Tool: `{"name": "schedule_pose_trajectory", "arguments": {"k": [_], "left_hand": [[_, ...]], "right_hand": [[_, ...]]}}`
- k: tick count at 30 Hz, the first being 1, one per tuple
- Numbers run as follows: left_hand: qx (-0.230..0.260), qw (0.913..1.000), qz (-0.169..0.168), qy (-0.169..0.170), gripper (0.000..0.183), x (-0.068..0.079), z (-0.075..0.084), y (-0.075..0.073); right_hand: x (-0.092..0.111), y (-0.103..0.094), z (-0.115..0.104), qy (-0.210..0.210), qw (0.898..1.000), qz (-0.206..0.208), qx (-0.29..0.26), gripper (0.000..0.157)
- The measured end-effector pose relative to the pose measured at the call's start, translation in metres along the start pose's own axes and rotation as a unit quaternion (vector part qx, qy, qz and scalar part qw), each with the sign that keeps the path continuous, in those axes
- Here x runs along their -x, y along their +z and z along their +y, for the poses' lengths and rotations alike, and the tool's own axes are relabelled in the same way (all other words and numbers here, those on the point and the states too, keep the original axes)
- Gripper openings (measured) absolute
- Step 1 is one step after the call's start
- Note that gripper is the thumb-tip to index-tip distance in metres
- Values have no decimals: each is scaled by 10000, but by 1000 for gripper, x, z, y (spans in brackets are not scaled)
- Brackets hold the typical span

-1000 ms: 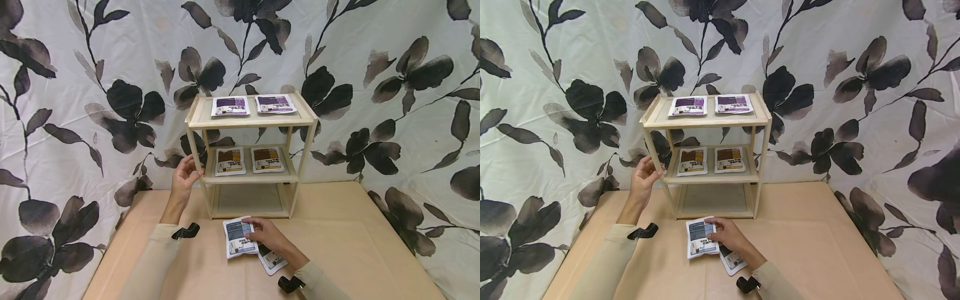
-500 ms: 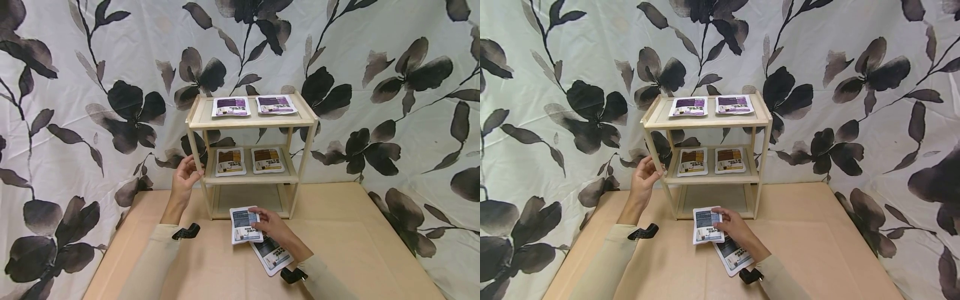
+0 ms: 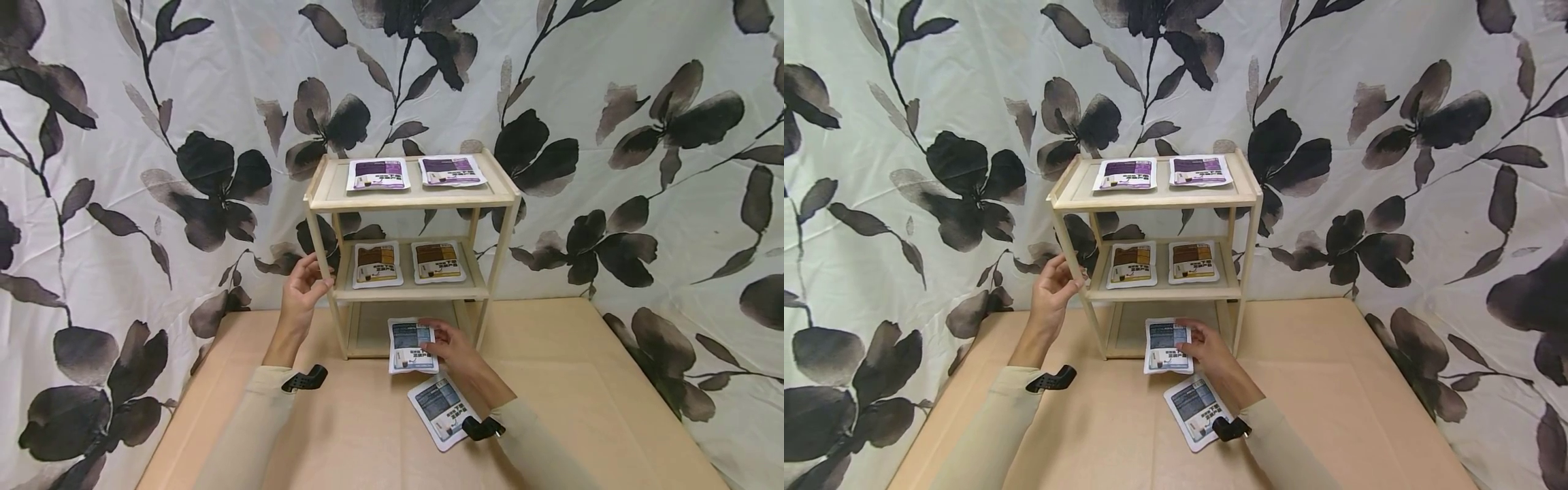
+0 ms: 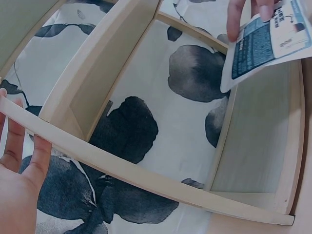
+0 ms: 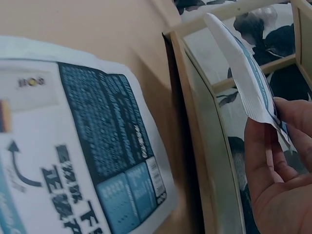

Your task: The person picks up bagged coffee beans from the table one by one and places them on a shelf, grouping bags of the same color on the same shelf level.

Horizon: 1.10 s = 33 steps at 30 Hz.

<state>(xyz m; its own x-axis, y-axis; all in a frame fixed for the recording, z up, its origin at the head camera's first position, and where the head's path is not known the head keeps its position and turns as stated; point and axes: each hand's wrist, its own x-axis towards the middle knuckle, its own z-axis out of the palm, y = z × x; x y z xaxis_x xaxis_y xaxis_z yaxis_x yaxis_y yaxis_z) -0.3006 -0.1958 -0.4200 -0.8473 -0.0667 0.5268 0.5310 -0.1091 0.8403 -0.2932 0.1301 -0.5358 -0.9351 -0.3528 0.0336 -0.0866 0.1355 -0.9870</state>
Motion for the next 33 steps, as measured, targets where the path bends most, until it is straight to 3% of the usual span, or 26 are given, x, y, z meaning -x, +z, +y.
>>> {"name": "schedule_pose_trajectory", "arguments": {"k": [3, 10, 17, 33], "left_hand": [[3, 10000, 13, -7, 49, 0, 0, 1], [-57, 10000, 25, -36, 48, 2, 0, 1], [-30, 10000, 4, 22, 50, 0, 0, 1], [-18, 10000, 4, -1, 50, 1, 0, 1]], "right_hand": [[-5, -4, -1, -153, 9998, 93, 96, 57], [-12, -8, 1, 6, 9993, 362, 74, 57], [-22, -14, 5, -226, 9944, 812, 637, 56], [-31, -19, 8, 369, 9855, 1461, 785, 54]]}}
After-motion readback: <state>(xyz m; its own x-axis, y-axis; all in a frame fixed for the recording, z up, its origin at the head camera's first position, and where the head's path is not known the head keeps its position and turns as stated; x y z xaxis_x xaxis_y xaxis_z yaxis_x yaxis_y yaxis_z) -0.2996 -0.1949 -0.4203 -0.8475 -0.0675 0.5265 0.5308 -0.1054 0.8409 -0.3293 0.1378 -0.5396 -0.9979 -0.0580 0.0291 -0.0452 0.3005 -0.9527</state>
